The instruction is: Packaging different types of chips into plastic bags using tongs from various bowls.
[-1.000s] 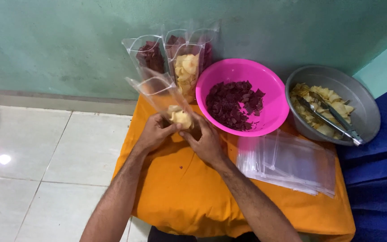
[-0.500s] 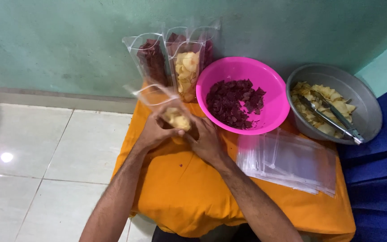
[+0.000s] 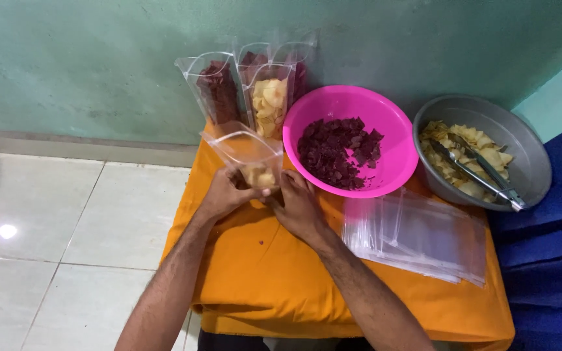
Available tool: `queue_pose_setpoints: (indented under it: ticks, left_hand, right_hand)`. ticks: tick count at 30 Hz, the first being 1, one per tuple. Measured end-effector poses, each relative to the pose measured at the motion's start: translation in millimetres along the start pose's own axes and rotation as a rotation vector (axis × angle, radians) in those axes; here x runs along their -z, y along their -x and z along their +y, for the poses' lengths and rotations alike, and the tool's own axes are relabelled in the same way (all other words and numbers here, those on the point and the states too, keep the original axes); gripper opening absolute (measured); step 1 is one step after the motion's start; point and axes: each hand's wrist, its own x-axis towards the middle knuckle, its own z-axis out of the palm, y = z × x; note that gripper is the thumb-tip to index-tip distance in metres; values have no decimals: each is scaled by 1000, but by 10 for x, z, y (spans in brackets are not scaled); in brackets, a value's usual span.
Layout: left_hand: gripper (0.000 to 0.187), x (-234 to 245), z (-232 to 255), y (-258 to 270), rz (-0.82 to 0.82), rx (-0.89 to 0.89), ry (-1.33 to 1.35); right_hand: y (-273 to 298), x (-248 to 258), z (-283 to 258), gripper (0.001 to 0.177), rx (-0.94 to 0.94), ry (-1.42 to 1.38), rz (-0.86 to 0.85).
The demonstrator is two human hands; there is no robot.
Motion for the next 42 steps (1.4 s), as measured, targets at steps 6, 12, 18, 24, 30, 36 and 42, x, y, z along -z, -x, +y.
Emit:
queue_pose_setpoints:
  ticks: [6, 12, 18, 24, 30, 36, 42]
  left_hand:
    - [43, -62, 167, -33, 92, -23, 6]
    - [88, -68, 272, -43, 26, 31, -256]
    - [47, -43, 37, -14, 90, 60, 44]
    - [65, -68, 17, -5, 159, -60, -153]
    - [33, -50, 151, -37, 132, -74, -15]
    - [41, -115, 122, -11, 109, -112, -139]
    - [49, 66, -80, -34, -5, -162, -326]
  right_hand:
    - [-4, 43, -124, 71, 173, -353, 270]
    - [4, -230, 169, 60, 217, -238, 336]
    - [-10, -91, -30, 78, 131, -352, 297]
    - [-37, -240, 120, 80, -34, -273, 213]
    - [-18, -207, 80, 72, 60, -319, 229]
    - [7, 30, -111, 76, 92, -344, 303]
    - [-50, -157, 56, 24, 101, -305, 390]
